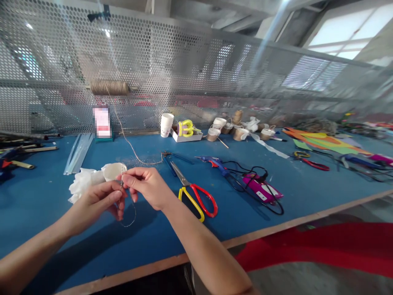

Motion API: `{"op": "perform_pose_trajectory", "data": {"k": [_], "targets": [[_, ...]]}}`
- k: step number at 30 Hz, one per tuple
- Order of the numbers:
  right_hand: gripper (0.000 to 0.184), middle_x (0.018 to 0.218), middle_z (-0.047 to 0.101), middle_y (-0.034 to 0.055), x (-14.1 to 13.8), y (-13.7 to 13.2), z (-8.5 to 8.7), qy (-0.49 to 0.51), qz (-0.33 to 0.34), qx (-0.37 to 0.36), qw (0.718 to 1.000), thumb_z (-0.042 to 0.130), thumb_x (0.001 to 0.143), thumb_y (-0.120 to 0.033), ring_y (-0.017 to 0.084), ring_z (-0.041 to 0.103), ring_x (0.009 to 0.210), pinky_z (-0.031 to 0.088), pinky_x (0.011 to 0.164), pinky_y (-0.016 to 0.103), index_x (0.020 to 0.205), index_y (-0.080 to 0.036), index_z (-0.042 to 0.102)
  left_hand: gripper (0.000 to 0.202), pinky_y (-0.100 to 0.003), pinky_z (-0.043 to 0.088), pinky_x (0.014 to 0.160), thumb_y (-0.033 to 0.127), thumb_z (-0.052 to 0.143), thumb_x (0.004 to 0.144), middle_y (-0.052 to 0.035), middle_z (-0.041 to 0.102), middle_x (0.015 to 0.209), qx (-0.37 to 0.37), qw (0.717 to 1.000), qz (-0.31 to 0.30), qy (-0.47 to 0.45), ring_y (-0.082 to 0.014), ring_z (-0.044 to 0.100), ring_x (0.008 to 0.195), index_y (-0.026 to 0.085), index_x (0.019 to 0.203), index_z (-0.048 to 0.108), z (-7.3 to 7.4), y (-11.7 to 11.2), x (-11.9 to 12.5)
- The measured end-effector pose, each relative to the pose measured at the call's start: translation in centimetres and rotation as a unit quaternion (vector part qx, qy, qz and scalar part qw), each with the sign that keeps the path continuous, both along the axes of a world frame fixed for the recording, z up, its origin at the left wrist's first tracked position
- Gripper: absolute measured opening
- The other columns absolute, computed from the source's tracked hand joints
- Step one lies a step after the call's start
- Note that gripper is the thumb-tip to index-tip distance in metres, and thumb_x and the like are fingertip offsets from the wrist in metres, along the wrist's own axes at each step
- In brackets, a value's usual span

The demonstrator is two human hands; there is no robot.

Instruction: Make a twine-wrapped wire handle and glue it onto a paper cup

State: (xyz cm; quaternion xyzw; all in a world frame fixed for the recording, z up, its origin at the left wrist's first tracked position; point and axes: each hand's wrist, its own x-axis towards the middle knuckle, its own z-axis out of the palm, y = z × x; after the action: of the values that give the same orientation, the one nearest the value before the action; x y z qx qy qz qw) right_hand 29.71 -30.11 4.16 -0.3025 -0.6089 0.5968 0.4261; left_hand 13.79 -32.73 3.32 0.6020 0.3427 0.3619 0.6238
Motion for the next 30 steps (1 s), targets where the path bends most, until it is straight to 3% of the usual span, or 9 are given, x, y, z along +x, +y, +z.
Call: {"op": "perform_pose_trajectory", "data": {"k": [3, 7, 10, 13, 16, 18, 21, 25, 30], "targets": [[0.015, 0.051, 0.052, -0.0062, -0.1, 0.0, -0.2, 0.005, 0.003, -0.013, 1.000, 0.059, 0.077, -0.030, 0.003, 0.043, 0.038, 0.035, 0.037, 0.016, 0.076, -0.017, 0.066, 0.023, -0.026, 0.051, 0.055, 0.035, 0.051, 0.080, -0.0012, 0.057, 0.063, 0.008, 1.000, -0.011, 0.019, -0.0109, 0.057, 0.056, 0.014, 0.075, 0.059, 0.1, 0.2, -0.3], [0.015, 0.057, 0.052, -0.0057, -0.2, -0.3, -0.2, -0.014, 0.012, -0.003, 1.000, 0.059, 0.077, -0.030, 0.002, 0.043, 0.039, 0.035, 0.036, 0.015, 0.073, -0.016, 0.064, 0.024, -0.023, 0.047, 0.052, 0.035, 0.060, 0.073, -0.0010, 0.057, 0.056, 0.060, 0.996, -0.020, 0.062, -0.0101, 0.053, 0.053, 0.014, 0.060, 0.059, 1.0, 1.3, -1.5], [0.017, 0.057, 0.052, -0.0050, -0.3, -0.5, -0.4, -0.030, 0.059, -0.017, 0.998, 0.058, 0.077, -0.030, 0.002, 0.042, 0.039, 0.033, 0.035, 0.015, 0.074, -0.015, 0.064, 0.018, -0.024, 0.046, 0.052, 0.032, 0.067, 0.067, -0.0006, 0.060, 0.059, 0.039, 0.998, 0.048, -0.012, -0.0106, 0.055, 0.054, 0.016, 0.075, 0.063, 1.3, 2.2, -2.2], [0.018, 0.064, 0.057, -0.0019, -0.5, -0.6, -0.7, -0.034, 0.096, -0.036, 0.994, 0.058, 0.077, -0.031, 0.002, 0.042, 0.040, 0.033, 0.035, 0.015, 0.076, -0.015, 0.065, 0.019, -0.024, 0.045, 0.051, 0.032, 0.071, 0.064, -0.0001, 0.059, 0.057, 0.002, 0.997, 0.042, -0.073, -0.0105, 0.054, 0.053, 0.016, 0.069, 0.063, 0.7, 2.5, -2.0], [0.017, 0.068, 0.061, -0.0005, -0.8, -0.6, -0.7, -0.059, 0.074, -0.009, 0.995, 0.058, 0.077, -0.030, 0.003, 0.044, 0.044, 0.036, 0.040, 0.015, 0.077, -0.015, 0.066, 0.015, -0.022, 0.043, 0.052, 0.028, 0.069, 0.067, 0.0006, 0.058, 0.059, 0.001, 0.994, 0.063, -0.092, -0.0088, 0.052, 0.054, 0.015, 0.065, 0.061, -0.1, 2.3, -1.5], [0.015, 0.071, 0.063, -0.0003, -0.9, -0.5, -0.7, -0.053, 0.051, 0.011, 0.997, 0.058, 0.078, -0.028, 0.004, 0.051, 0.054, 0.042, 0.050, 0.016, 0.076, -0.016, 0.067, 0.011, -0.022, 0.044, 0.055, 0.024, 0.066, 0.070, 0.0013, 0.057, 0.061, 0.021, 0.990, 0.090, -0.107, -0.0085, 0.052, 0.056, 0.016, 0.067, 0.060, -0.3, 2.1, -1.2], [0.024, 0.074, 0.065, 0.0012, -1.0, -0.5, -0.7, 0.037, 0.100, -0.058, 0.993, 0.053, 0.081, -0.037, 0.008, 0.060, 0.069, 0.049, 0.067, 0.022, 0.079, -0.016, 0.065, 0.010, -0.024, 0.044, 0.052, 0.025, 0.063, 0.074, 0.0025, 0.056, 0.061, 0.017, 0.985, 0.093, -0.142, -0.0088, 0.052, 0.054, 0.017, 0.070, 0.057, 0.1, 1.8, -1.1], [0.032, 0.077, 0.067, 0.0046, -0.6, -0.5, -0.7, 0.087, 0.227, -0.193, 0.951, 0.055, 0.078, -0.043, 0.015, 0.066, 0.071, 0.053, 0.068, 0.033, 0.090, -0.014, 0.062, 0.012, -0.020, 0.042, 0.050, 0.023, 0.065, 0.071, 0.0016, 0.059, 0.071, -0.022, 0.977, 0.133, -0.166, -0.0059, 0.050, 0.054, 0.016, 0.068, 0.056, 0.6, 1.6, -1.1], [0.028, 0.071, 0.068, 0.0047, -0.3, -0.3, -0.7, 0.082, 0.223, -0.199, 0.951, 0.060, 0.077, -0.035, 0.017, 0.068, 0.065, 0.054, 0.059, 0.028, 0.088, -0.010, 0.062, 0.012, -0.018, 0.041, 0.054, 0.021, 0.067, 0.068, 0.0019, 0.059, 0.069, -0.033, 0.969, 0.157, -0.188, -0.0047, 0.050, 0.056, 0.015, 0.067, 0.057, 0.5, 1.5, -0.9]]}}
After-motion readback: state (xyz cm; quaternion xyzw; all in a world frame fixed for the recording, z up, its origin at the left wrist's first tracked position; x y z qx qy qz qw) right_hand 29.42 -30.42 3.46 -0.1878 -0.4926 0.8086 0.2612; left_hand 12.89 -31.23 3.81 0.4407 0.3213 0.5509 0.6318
